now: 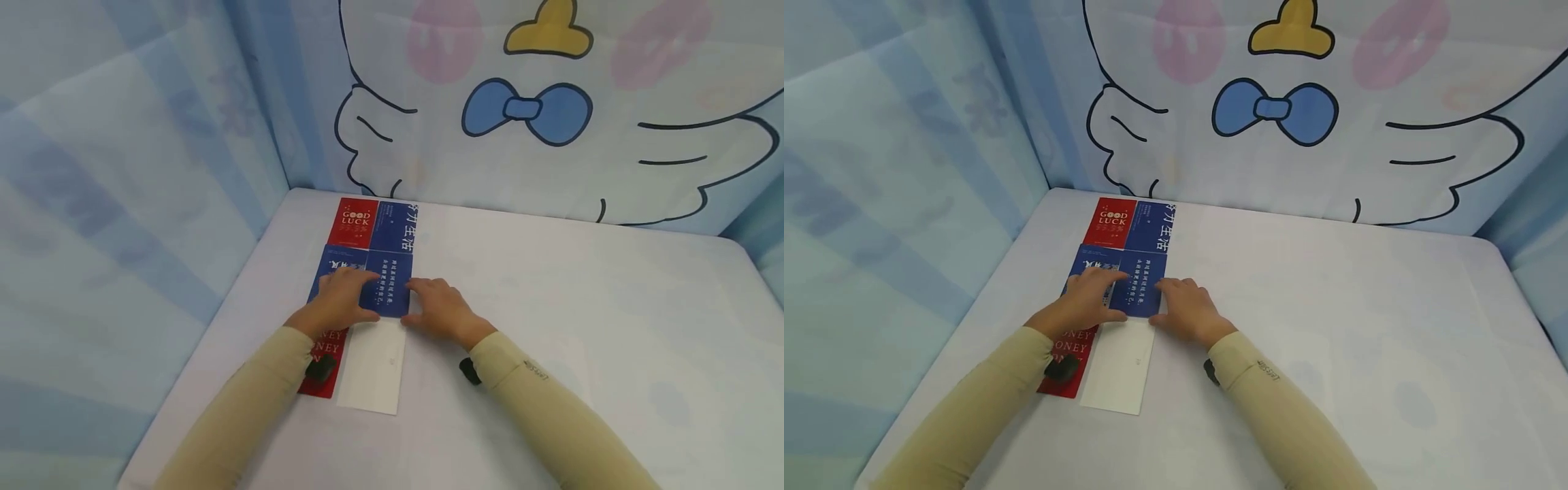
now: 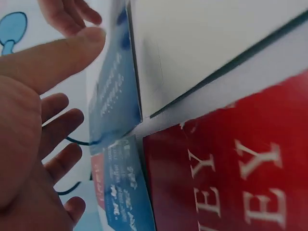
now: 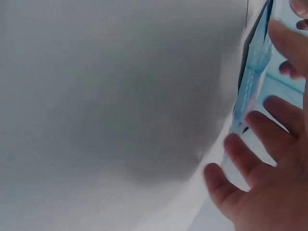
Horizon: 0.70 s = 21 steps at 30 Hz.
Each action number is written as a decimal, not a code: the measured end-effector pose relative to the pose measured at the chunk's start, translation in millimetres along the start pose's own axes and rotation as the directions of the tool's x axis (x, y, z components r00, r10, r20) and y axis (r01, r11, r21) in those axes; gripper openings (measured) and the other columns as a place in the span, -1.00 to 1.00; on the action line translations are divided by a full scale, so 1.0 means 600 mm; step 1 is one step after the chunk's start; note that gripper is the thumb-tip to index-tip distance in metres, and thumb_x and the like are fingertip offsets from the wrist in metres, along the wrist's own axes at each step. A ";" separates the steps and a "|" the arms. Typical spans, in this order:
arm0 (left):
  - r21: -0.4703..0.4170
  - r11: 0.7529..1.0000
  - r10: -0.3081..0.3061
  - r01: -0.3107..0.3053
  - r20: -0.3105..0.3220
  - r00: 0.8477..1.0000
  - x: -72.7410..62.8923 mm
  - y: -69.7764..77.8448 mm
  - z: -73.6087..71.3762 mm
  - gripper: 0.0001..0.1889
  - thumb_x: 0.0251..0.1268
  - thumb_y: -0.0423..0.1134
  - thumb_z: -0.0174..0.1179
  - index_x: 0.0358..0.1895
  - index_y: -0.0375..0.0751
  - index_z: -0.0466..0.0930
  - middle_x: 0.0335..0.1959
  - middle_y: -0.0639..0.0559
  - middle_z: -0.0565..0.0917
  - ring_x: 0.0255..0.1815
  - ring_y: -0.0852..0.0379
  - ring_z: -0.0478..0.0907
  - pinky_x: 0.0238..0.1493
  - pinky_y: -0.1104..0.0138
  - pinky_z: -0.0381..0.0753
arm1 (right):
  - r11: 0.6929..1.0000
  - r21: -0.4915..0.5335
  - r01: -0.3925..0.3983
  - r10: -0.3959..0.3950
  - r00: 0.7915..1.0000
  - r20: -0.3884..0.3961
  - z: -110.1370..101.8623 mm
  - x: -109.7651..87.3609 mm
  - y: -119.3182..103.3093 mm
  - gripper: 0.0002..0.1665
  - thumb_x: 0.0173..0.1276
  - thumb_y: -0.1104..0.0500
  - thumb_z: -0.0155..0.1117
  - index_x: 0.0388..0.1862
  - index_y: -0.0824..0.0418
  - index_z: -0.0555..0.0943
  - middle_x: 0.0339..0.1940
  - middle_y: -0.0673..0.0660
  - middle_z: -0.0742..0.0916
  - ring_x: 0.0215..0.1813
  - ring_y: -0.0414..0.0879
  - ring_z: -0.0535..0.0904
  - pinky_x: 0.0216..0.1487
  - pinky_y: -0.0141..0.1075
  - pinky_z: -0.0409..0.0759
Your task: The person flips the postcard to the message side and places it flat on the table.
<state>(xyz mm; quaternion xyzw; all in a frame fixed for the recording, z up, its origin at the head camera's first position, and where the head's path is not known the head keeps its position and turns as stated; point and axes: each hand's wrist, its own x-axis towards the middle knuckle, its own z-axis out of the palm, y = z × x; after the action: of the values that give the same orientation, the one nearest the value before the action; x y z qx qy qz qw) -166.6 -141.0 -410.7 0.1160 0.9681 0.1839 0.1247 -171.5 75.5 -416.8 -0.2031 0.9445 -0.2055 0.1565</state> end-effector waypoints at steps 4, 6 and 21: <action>-0.030 0.998 -0.048 0.050 0.064 0.997 0.030 -0.002 0.007 -0.09 0.01 0.10 0.53 0.49 0.08 0.34 0.43 -0.06 0.39 0.47 -0.13 0.11 0.40 -0.20 0.04 | 0.999 0.010 -0.036 0.036 0.997 0.073 0.003 0.012 0.003 -0.07 0.26 -0.14 0.45 0.52 0.14 0.33 0.44 0.17 0.48 0.45 0.17 0.27 0.43 0.09 0.23; -0.039 0.996 -0.082 0.086 0.082 0.993 0.039 -0.004 0.009 -0.08 -0.01 0.15 0.52 0.49 0.10 0.35 0.42 -0.08 0.39 0.45 -0.12 0.11 0.37 -0.19 0.10 | 0.999 -0.011 -0.040 0.041 0.996 0.083 0.005 0.015 0.003 -0.06 0.25 -0.14 0.45 0.52 0.13 0.33 0.42 0.18 0.51 0.44 0.17 0.27 0.42 0.09 0.24; 0.011 0.994 -0.106 0.106 0.122 0.987 0.046 0.003 0.000 -0.07 -0.06 0.13 0.54 0.47 0.04 0.37 0.35 -0.12 0.43 0.38 -0.15 0.17 0.38 -0.22 0.06 | 0.981 -0.182 0.072 -0.067 0.997 0.034 0.007 0.025 0.001 -0.28 0.44 -0.11 0.23 0.42 0.26 0.43 0.23 0.23 0.65 0.26 0.14 0.50 0.34 0.02 0.38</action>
<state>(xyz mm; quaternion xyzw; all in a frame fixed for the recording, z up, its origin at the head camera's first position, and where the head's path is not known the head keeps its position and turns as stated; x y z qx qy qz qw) -192.1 -132.1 -415.7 0.0757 0.9638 0.1675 0.1934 -183.0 68.0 -423.6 -0.2525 0.9493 -0.1204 0.1431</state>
